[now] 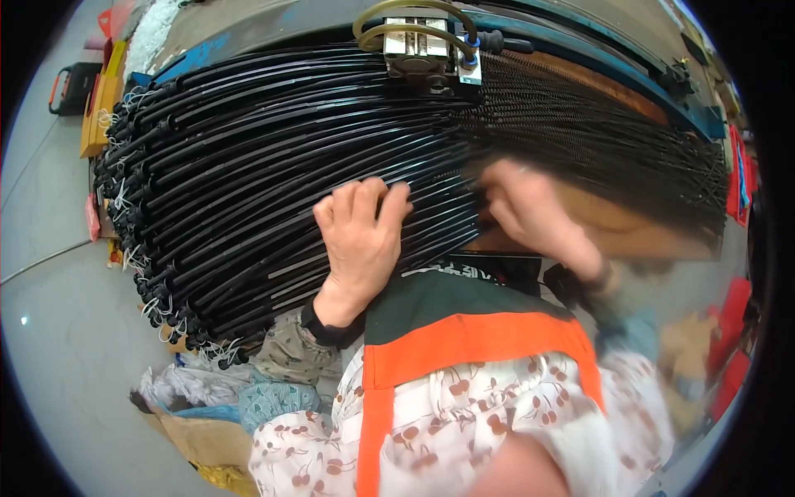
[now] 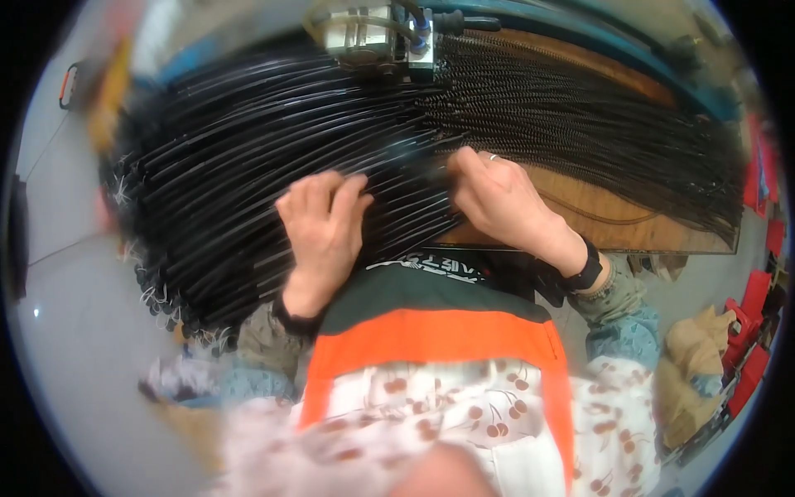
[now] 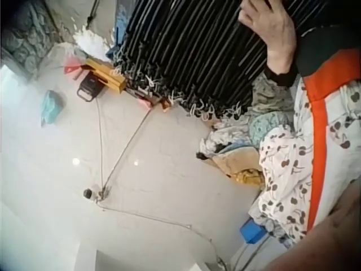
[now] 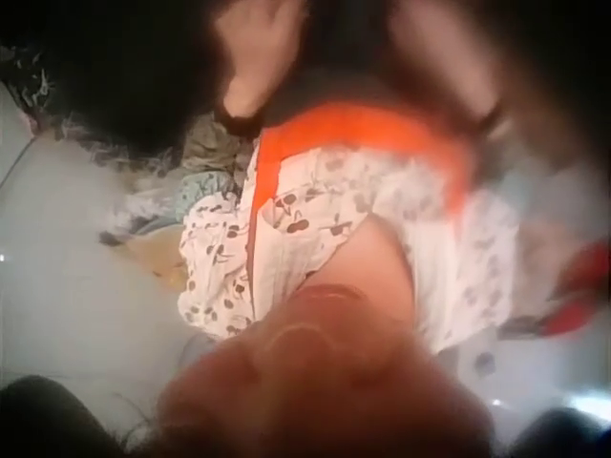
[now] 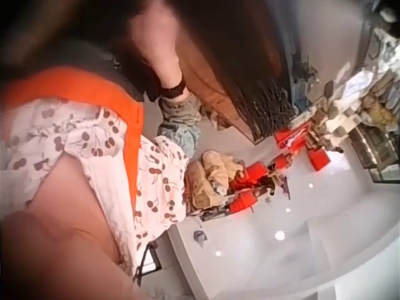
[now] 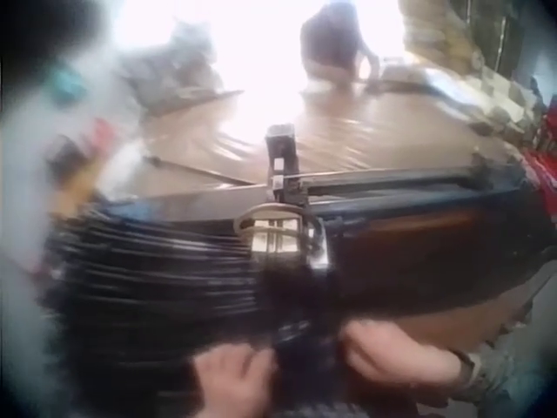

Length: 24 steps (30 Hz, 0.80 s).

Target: Feeding long black metal rods through a specialized fabrication machine on a workshop table.

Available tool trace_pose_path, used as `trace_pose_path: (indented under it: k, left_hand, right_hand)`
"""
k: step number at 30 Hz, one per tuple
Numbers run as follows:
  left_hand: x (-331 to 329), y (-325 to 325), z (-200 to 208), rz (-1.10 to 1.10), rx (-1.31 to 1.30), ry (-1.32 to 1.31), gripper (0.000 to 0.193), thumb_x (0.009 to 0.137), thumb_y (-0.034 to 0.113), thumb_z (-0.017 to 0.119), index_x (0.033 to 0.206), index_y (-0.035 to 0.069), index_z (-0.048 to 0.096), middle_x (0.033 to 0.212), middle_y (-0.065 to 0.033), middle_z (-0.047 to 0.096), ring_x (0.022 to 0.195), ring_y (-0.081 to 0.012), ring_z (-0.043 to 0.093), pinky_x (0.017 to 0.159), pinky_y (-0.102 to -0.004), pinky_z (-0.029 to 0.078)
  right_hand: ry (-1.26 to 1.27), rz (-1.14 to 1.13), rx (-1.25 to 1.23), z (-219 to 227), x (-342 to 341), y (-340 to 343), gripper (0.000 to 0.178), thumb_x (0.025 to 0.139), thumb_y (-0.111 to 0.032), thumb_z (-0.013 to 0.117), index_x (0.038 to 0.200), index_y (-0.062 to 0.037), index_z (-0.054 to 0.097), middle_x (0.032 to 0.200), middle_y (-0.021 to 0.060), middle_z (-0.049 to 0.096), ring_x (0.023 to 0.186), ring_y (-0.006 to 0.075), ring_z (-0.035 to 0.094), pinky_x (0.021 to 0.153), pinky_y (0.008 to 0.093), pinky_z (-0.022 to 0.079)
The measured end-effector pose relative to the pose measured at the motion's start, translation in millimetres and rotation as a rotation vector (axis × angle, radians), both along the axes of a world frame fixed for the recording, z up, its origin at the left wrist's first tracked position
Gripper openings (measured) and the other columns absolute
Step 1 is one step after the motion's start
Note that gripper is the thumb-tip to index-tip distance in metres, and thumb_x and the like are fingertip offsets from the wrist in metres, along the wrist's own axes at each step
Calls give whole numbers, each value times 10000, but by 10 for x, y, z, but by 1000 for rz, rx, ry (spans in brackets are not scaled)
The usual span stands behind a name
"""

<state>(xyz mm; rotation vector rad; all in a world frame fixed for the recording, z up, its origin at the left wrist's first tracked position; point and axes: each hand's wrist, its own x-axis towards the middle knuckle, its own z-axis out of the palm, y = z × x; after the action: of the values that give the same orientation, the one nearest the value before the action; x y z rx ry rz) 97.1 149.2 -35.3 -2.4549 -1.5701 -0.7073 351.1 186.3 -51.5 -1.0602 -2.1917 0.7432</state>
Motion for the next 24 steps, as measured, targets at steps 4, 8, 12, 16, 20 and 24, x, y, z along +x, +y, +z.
trace_pose_path:
  k: [4, 8, 12, 16, 20, 24]
  left_hand:
    - [-50, 123, -19, 94, -138, 98, 235, 810, 250, 755, 967, 146, 614, 962, -13, 540, 937, -212, 511, 821, -390, 369]
    - [-84, 176, 32, 63, -239, 125, 232, 821, 221, 747, 917, 101, 572, 941, -52, 535, 916, -243, 517, 803, -391, 391]
    - [-159, 234, 198, -40, -186, 46, 179, 841, 166, 724, 927, 100, 581, 804, -38, 521, 780, -227, 544, 655, -343, 456]
    - [-261, 281, 437, -126, -233, 132, 177, 846, 100, 704, 1012, 116, 644, 754, -27, 510, 717, -201, 545, 570, -320, 476]
    - [-380, 305, 679, -128, -161, 254, 285, 844, 113, 714, 1127, 131, 680, 731, -24, 493, 693, -197, 544, 550, -316, 475]
    - [-453, 449, 808, -193, -239, 222, 318, 868, 110, 718, 1183, 115, 674, 713, -35, 473, 668, -193, 529, 532, -326, 455]
  right_hand:
    - [69, -135, -247, 94, -22, -16, 284, 859, 17, 574, 1142, 13, 540, 741, 162, 645, 660, 295, 677, 603, 369, 525]
    - [261, -169, -795, 169, 3, 31, 534, 896, -5, 493, 1429, -41, 491, 951, 133, 710, 869, 177, 691, 727, 322, 613]
    - [464, -104, -857, 209, 47, 52, 535, 997, -92, 541, 1517, -64, 421, 1082, 147, 713, 864, 161, 683, 730, 307, 627]
    - [445, -134, -749, 210, 46, 68, 409, 1023, -128, 555, 1417, -29, 513, 1127, 129, 704, 850, 163, 684, 720, 313, 635]
    - [304, -201, -405, 198, -40, 107, 228, 1010, -98, 569, 1223, -18, 579, 922, 83, 715, 751, 136, 686, 619, 282, 590]
    - [156, -272, -431, 261, -69, 156, 319, 989, -141, 625, 1285, -39, 561, 774, 61, 702, 683, 113, 677, 585, 250, 539]
